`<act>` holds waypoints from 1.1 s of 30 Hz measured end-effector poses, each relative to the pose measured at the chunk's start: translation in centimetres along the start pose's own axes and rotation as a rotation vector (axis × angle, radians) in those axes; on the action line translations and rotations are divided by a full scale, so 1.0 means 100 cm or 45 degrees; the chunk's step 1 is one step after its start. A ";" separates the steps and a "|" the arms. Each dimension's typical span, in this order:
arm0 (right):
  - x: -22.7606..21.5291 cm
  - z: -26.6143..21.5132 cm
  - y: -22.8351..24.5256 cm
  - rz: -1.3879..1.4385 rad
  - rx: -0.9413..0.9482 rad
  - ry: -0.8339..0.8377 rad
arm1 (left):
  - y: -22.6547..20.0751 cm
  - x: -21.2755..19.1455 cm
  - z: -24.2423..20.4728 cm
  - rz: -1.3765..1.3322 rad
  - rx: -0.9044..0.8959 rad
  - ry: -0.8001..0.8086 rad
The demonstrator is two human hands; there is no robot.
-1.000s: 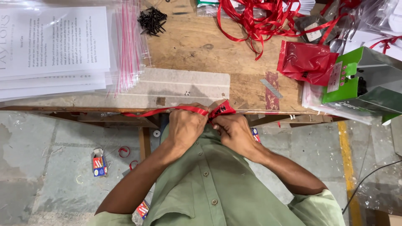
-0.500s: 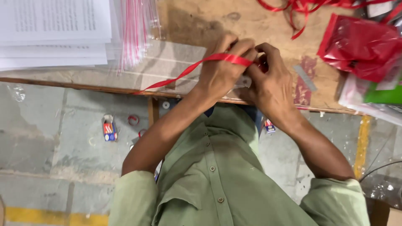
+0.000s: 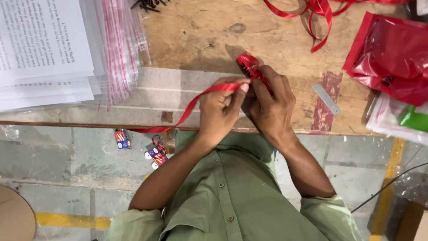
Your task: The person organizes and packs small components by sorting black zip ties and metal screws from piles on a workbench and placing them into small plastic bags.
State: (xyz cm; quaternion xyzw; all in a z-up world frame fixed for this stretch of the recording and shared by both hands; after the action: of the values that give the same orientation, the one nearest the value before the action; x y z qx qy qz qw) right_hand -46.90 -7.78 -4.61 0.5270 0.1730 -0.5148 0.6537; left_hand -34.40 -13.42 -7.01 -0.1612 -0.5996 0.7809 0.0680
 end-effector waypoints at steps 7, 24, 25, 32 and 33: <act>0.008 -0.001 0.000 -0.066 -0.111 0.090 | 0.027 -0.005 -0.040 -0.719 -0.653 0.082; 0.007 0.000 -0.001 -0.139 -0.066 0.093 | -0.025 0.014 0.007 0.731 0.503 0.406; 0.008 0.002 -0.002 -0.130 -0.037 0.097 | -0.027 0.010 0.007 0.662 0.465 0.331; 0.001 0.001 -0.004 -0.049 0.018 0.123 | -0.012 0.005 0.012 0.425 0.196 0.130; -0.001 0.000 -0.006 0.019 0.038 0.112 | -0.009 0.005 0.013 0.444 0.159 0.154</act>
State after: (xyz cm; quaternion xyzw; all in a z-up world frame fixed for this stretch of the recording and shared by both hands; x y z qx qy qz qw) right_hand -47.45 -7.67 -4.88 0.5599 0.1899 -0.4890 0.6413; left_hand -35.40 -14.15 -5.91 -0.3048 -0.5078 0.8054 -0.0226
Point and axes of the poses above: each hand's wrist, its own z-axis towards the middle knuckle, its own x-axis out of the palm, y = z × x, the point moved 7 cm from there along z, towards the middle knuckle, and after that the axes turned 12 degrees about x, right-handed, at the moved point
